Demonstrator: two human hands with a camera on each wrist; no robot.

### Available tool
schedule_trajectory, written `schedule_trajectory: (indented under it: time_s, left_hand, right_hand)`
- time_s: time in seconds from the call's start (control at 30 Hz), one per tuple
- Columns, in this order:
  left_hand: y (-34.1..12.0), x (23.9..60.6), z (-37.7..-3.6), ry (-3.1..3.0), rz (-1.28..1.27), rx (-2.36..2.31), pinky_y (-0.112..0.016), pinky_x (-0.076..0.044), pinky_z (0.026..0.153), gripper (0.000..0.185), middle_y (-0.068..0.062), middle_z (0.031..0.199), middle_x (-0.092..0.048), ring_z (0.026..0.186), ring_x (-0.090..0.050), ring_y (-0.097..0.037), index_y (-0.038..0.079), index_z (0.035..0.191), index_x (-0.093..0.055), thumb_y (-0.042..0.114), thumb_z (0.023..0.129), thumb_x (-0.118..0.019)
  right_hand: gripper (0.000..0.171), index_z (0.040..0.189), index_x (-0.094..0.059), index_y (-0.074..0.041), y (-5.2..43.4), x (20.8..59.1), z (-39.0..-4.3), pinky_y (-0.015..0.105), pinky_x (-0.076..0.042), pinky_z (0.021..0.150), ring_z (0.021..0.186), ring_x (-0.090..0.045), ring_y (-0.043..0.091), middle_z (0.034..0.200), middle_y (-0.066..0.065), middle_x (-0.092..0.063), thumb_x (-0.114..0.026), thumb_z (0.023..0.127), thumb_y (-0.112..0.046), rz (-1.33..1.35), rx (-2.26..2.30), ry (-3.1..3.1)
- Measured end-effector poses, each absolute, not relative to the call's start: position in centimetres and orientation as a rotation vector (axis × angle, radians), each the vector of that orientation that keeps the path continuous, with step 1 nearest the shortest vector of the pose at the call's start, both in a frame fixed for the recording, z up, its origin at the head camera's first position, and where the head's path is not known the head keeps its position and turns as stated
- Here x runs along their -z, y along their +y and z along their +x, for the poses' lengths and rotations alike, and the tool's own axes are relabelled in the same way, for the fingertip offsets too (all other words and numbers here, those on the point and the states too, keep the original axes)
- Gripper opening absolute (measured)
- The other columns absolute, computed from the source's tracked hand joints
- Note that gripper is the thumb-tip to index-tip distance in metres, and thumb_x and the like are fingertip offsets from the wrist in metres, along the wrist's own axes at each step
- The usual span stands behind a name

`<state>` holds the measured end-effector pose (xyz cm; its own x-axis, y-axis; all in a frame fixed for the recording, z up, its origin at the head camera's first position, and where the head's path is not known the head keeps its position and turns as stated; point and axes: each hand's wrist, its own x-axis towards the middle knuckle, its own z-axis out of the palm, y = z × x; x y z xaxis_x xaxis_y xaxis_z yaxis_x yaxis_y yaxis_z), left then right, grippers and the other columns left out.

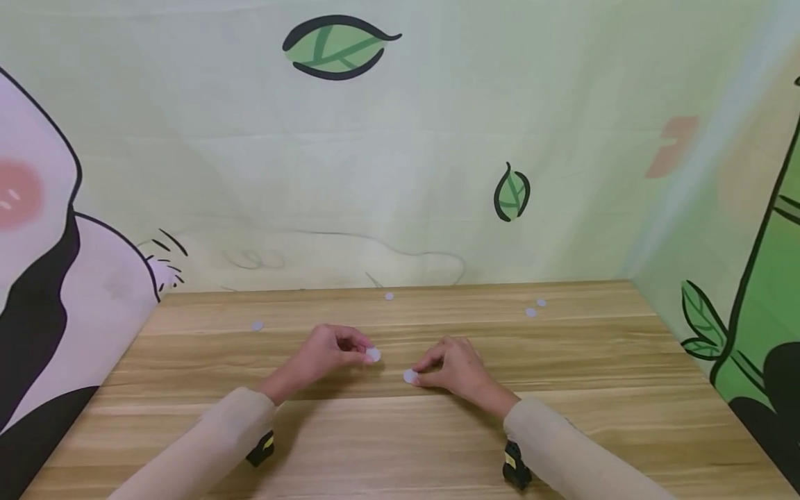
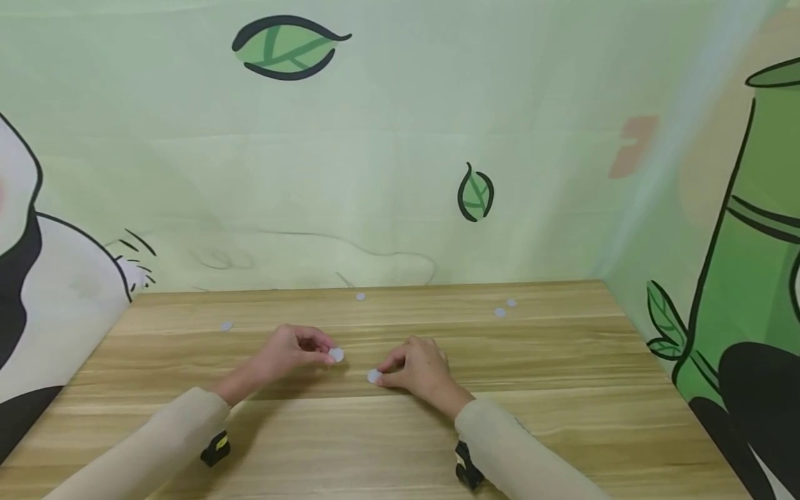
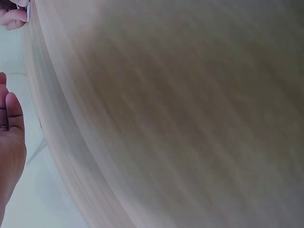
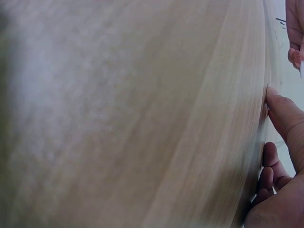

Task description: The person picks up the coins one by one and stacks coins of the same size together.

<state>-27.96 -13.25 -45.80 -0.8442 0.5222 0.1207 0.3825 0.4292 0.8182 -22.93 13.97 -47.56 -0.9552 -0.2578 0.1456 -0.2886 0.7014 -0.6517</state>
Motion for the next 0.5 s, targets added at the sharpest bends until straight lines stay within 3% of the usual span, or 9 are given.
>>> schedule_trajectory:
  time_s: [0.5]
  left_hand:
    - [-11.8,45.4,-28.0,2.487,0.825,-1.396,-0.022,-0.052,0.067,0.019,0.001,0.083,-0.073,0.075,-0.063,-0.011,0.006,0.096,-0.078,0.016,0.082,-0.086]
  right_hand:
    - [0.013,0.085,-0.083,-0.026,13.9,47.6,-23.0,0.03,-0.036,0.073,0.083,-0.054,0.012,0.088,-0.015,-0.074,-0.091,0.076,-0.031,0.474,-1.104,-2.857]
